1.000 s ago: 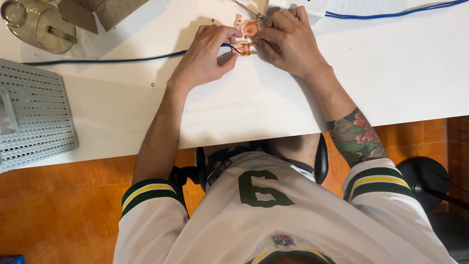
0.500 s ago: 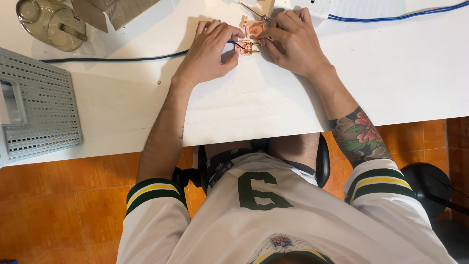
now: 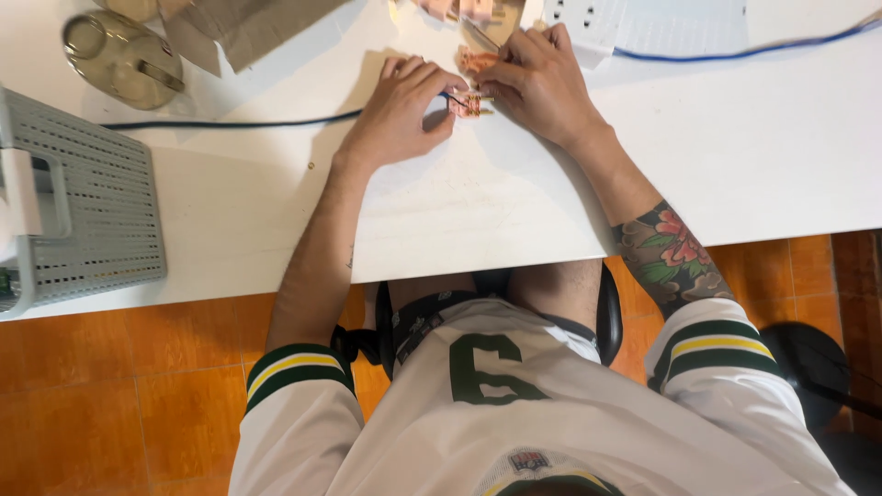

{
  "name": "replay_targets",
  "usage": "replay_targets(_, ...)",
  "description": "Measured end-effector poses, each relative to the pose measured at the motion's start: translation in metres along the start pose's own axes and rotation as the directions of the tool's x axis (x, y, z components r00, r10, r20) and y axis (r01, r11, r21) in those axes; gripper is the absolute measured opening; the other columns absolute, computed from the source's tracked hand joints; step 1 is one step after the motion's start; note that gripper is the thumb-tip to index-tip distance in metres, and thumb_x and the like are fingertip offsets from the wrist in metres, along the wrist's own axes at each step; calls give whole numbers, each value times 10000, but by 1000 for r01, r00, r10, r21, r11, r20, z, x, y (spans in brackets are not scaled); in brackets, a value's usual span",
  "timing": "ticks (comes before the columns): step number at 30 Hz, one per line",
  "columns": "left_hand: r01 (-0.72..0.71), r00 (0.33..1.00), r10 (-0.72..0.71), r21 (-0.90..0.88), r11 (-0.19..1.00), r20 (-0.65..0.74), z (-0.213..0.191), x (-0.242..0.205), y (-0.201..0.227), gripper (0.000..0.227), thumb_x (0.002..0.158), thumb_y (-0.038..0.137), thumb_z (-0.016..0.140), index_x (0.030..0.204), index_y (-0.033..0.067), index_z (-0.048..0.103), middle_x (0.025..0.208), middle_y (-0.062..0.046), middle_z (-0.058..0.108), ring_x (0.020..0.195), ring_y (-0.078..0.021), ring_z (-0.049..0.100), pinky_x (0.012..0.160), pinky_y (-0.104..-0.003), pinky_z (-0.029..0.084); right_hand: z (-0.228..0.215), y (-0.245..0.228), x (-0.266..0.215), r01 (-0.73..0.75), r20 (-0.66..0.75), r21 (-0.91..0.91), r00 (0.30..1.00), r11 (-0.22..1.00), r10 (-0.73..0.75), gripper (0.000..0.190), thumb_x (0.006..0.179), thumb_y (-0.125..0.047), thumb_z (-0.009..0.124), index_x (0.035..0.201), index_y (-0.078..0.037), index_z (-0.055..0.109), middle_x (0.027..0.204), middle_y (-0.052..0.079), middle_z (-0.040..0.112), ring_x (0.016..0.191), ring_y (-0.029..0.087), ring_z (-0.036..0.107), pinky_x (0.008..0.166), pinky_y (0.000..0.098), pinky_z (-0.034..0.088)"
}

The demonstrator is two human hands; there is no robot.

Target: The person sits at a white table and uses a screwdriver to tighten screws on small pink electrical components. They handle the components one at a time, adjusting and securing parts before placing them back on the table.

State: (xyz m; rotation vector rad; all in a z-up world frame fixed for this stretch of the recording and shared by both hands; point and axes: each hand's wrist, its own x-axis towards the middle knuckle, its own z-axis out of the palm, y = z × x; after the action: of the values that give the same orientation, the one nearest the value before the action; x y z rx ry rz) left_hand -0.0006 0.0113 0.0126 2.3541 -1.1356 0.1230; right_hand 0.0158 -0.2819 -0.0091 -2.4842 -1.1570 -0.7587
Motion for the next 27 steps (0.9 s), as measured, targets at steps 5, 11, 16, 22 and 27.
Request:
replay_targets(5, 28, 1000, -28, -25, 999, 1, 0, 0, -2, 356, 1094, 226, 706, 1439, 138, 692, 1352, -38, 750, 1263, -261, 625, 1146, -478, 379, 7, 6, 7, 56, 29, -42, 998, 998, -55, 91, 1097, -249, 994, 1150, -262, 921, 1019, 7, 588, 956, 253, 565, 919, 400, 353)
replay_targets(11, 16, 999, -18, -35, 999, -41, -3, -1, 2, 339, 1075, 205, 702, 1408, 141, 691, 1325, -18, 749, 1220, -254, 634, 1106, -441, 388, 8, 6, 11, 67, 80, -67, 995, 996, -61, 106, 1169, -265, 861, 1164, -160, 851, 1017, 14, 634, 922, 238, 559, 896, 380, 363)
replay_targets(16, 39, 999, -41, -58, 998, -24, -6, -2, 0, 529, 934, 179, 672, 1462, 150, 651, 1273, -40, 743, 1236, -254, 619, 1097, -441, 386, 1, -7, 13, -55, -10, 215, 998, 975, 59, 173, 1216, -221, 777, 1285, -82, 853, 1075, 33, 685, 989, 237, 582, 924, 393, 320)
replay_targets(22, -10, 970, -63, -299, 954, -234, 20, 9, -8, 200, 1194, 341, 626, 1261, 224, 774, 1200, 31, 714, 1221, -200, 599, 1031, -426, 399, -12, -46, 20, -202, -124, 549, 940, 811, 319, 82, 1151, -165, 839, 1179, -90, 859, 974, 41, 617, 935, 249, 578, 977, 394, 418)
replay_targets(27, -60, 943, -124, -523, 850, -310, 33, 13, -5, 164, 1205, 299, 668, 1236, 216, 806, 1180, 16, 745, 1190, -204, 630, 1089, -432, 420, -16, -54, 20, -209, -159, 617, 911, 759, 381, 78, 1148, -131, 827, 1192, -86, 873, 946, 20, 586, 912, 192, 544, 983, 376, 440)
